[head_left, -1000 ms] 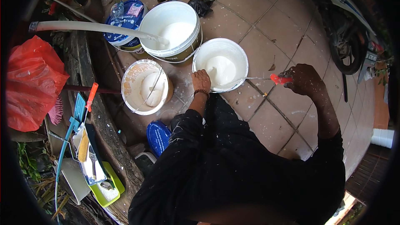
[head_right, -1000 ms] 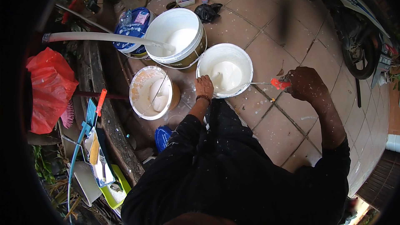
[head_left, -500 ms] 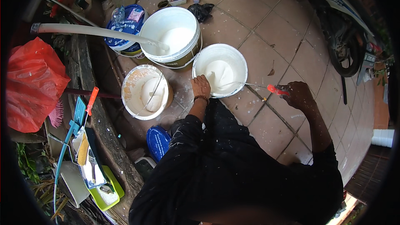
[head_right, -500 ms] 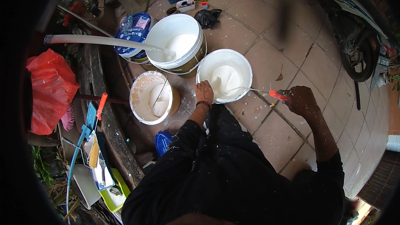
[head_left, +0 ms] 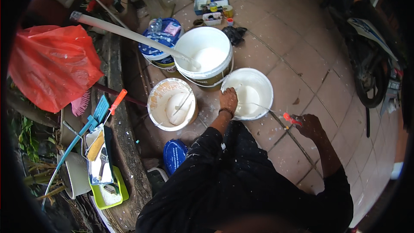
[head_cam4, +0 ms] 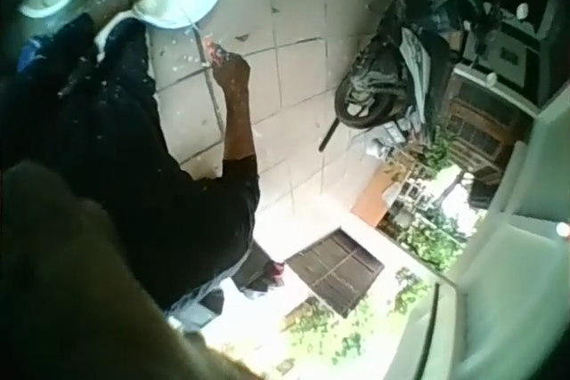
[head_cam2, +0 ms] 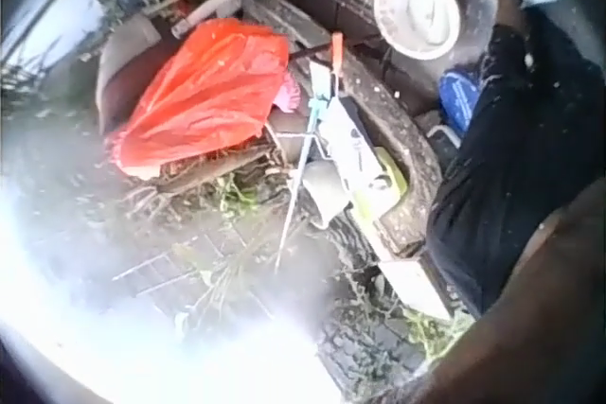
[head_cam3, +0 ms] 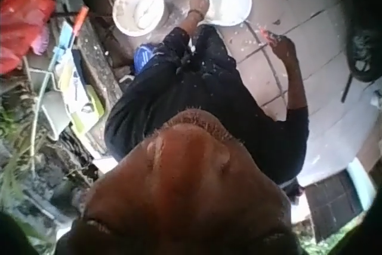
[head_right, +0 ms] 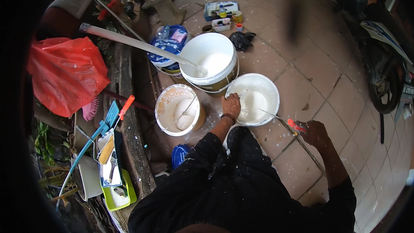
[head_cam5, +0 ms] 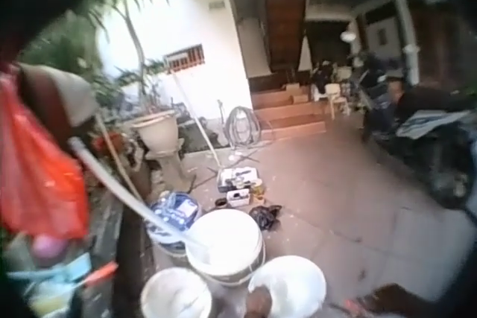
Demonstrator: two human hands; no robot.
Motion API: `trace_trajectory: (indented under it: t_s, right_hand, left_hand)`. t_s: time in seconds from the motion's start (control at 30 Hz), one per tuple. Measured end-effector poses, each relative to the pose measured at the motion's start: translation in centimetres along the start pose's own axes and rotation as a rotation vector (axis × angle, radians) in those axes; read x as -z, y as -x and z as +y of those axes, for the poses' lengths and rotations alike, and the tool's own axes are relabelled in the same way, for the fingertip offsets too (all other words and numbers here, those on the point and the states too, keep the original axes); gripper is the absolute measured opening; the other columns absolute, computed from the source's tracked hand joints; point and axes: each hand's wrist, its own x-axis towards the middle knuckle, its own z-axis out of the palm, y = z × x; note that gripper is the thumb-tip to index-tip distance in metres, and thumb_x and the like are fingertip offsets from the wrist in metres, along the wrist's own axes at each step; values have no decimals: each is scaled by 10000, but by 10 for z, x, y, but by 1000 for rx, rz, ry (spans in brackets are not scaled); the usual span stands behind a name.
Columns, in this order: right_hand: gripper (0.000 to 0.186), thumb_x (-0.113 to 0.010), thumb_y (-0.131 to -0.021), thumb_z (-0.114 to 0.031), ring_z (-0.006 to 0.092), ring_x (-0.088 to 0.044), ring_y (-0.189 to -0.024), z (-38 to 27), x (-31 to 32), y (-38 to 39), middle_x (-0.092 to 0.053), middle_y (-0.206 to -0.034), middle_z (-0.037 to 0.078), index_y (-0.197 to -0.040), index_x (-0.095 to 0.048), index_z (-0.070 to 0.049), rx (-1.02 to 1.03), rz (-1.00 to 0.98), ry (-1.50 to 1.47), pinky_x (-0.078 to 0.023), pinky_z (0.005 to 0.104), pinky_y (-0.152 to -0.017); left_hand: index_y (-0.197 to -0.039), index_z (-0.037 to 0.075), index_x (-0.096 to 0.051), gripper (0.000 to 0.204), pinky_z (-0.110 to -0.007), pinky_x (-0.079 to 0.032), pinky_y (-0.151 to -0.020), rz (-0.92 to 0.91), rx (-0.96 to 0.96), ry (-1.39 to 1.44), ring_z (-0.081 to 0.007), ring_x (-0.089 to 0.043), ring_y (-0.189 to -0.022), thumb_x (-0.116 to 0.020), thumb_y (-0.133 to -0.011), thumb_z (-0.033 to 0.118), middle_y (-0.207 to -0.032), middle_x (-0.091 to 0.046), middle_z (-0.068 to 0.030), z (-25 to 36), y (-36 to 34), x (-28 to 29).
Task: Mixing white paint or putty and portioning it into smaller buckets using a stirrer and plastic cup.
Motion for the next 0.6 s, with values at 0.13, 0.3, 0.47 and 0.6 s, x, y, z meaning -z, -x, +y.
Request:
trace_trajectory:
  t_s: [0.13, 0.3, 0.47, 0.6]
  right_hand:
    - [413, -725, -768, -310, 338, -684, -800, 9, -16, 10, -707, -856, 137, -1151, -686, -160, -1, -119, 91, -548, 463, -698]
    - [406, -767, -700, -399, 300, -687, -771, -6, 23, 12, -724, -831, 99, -1050, -748, -196, 52, -86, 209, -545, 433, -698]
    - [372, -768, -693, -430, 271, -705, -795, -14, 63, 4, -727, -796, 79, -929, -754, -143, -3, -166, 238, -547, 424, -700]
    - [414, -474, -979, -458, 314, -678, -889, -55, 98, -5, -727, -963, 105, -910, -735, -143, -83, -144, 196, -537, 478, -789]
  left_hand:
    - [-981, 87, -614, 156, -414, -408, -851, -34, -15, -29, -196, -664, -804, -483, -918, 142, -883, -653, -73, 11, 7, -4]
    - [-944, 60, -594, 144, -394, -418, -815, 12, -25, -6, -241, -657, -768, -467, -917, 122, -849, -655, -110, 5, 21, -5]
    - [-954, 41, -594, 153, -399, -422, -810, -11, -54, -25, -251, -657, -790, -469, -913, 120, -852, -665, -129, -4, 24, -5]
    - [-958, 33, -595, 157, -404, -428, -808, -32, -40, 1, -266, -665, -799, -467, -907, 107, -854, -674, -141, -13, 22, -5]
